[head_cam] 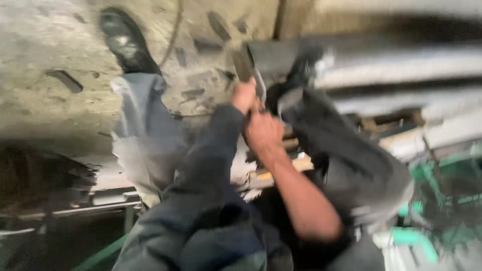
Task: Cut and trim rubber extrusions to specific lengths using a large knife on a workshop floor.
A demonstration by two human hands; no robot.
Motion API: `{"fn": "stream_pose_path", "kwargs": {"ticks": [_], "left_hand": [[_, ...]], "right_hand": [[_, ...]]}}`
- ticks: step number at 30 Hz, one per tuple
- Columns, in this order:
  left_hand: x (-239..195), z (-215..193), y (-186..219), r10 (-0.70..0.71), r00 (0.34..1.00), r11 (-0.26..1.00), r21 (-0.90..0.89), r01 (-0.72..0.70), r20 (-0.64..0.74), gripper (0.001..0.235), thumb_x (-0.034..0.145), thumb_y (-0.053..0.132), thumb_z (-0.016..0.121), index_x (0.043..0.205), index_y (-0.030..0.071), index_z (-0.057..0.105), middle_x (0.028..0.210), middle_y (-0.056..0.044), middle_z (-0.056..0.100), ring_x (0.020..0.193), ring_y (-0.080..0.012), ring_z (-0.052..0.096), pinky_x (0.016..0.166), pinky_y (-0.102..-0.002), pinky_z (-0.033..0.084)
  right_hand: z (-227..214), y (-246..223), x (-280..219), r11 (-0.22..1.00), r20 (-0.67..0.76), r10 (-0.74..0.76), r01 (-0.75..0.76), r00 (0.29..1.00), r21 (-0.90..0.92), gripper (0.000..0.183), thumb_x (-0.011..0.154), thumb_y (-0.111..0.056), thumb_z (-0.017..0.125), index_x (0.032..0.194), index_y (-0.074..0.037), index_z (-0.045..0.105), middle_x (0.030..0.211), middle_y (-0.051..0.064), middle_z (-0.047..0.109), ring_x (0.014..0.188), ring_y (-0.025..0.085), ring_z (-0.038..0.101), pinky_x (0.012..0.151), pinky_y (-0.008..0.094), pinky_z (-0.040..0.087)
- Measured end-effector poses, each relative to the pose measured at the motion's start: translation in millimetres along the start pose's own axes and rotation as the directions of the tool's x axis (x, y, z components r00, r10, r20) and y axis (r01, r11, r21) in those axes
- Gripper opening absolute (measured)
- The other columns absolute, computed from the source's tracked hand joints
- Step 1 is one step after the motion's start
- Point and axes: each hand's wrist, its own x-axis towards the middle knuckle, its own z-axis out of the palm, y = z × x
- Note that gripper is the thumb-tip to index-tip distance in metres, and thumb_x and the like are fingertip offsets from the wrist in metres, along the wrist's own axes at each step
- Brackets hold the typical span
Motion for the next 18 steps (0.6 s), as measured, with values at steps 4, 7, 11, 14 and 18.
{"fn": "stream_pose_path", "kwargs": {"ticks": [4, 7, 11, 14, 18], "left_hand": [[48.3, -6.8, 30.0, -0.221, 0.972, 0.973, 0.093, 0.213, 0.085, 0.046, 0.1, 0.042, 0.059, 0.092, -0.003, 0.066, 0.076, -0.018, 0.073, 0.055, -0.0272, 0.07, 0.048, -0.047, 0.053], [22.8, -13.1, 80.8, -0.392, 0.911, 0.907, -0.113, 0.406, 0.127, 0.045, 0.103, 0.04, 0.056, 0.1, -0.005, 0.06, 0.076, -0.025, 0.06, 0.055, -0.037, 0.061, 0.05, -0.053, 0.049], [-20.2, 11.9, -17.6, -0.278, 0.947, 0.956, -0.053, 0.289, 0.16, 0.059, 0.105, 0.04, 0.052, 0.096, -0.017, 0.065, 0.079, -0.029, 0.069, 0.057, -0.0372, 0.068, 0.051, -0.052, 0.052], [67.8, 48.2, -74.0, 0.218, 0.97, 0.954, 0.233, -0.188, -0.108, 0.056, 0.109, 0.042, 0.06, 0.103, -0.012, 0.072, 0.092, -0.026, 0.073, 0.082, -0.0296, 0.07, 0.068, -0.047, 0.055], [-50.5, 4.4, -12.7, 0.043, 0.999, 0.976, 0.215, -0.034, -0.034, 0.055, 0.105, 0.039, 0.062, 0.094, -0.015, 0.07, 0.084, -0.03, 0.071, 0.069, -0.0407, 0.07, 0.06, -0.051, 0.057]], "right_hand": [[2.7, -20.6, 22.9, 0.999, -0.004, 0.001, 0.0, 1.0, 0.048, 0.056, 0.097, -0.03, 0.049, 0.148, -0.007, 0.046, 0.098, 0.028, 0.071, 0.084, 0.049, 0.071, 0.072, 0.061, 0.055], [45.4, -14.8, 47.4, 0.999, -0.112, -0.033, 0.033, 0.993, -0.002, 0.056, 0.095, -0.026, 0.051, 0.147, -0.006, 0.047, 0.097, 0.028, 0.072, 0.08, 0.048, 0.072, 0.068, 0.058, 0.057], [63.1, 39.7, -11.9, 0.989, -0.152, -0.025, 0.002, 0.988, -0.147, 0.023, 0.099, -0.03, 0.055, 0.11, -0.012, 0.063, 0.097, 0.021, 0.074, 0.084, 0.043, 0.074, 0.07, 0.053, 0.06], [6.4, 24.0, -26.1, 0.985, -0.168, -0.123, 0.099, 0.978, -0.144, 0.06, 0.096, -0.027, 0.054, 0.155, -0.018, 0.044, 0.093, 0.023, 0.072, 0.074, 0.042, 0.073, 0.062, 0.054, 0.059], [5.4, 14.1, -47.8, 0.997, 0.014, 0.042, -0.041, 0.999, -0.068, 0.062, 0.098, -0.03, 0.051, 0.157, -0.017, 0.039, 0.091, 0.024, 0.073, 0.075, 0.044, 0.073, 0.066, 0.057, 0.058]]}}
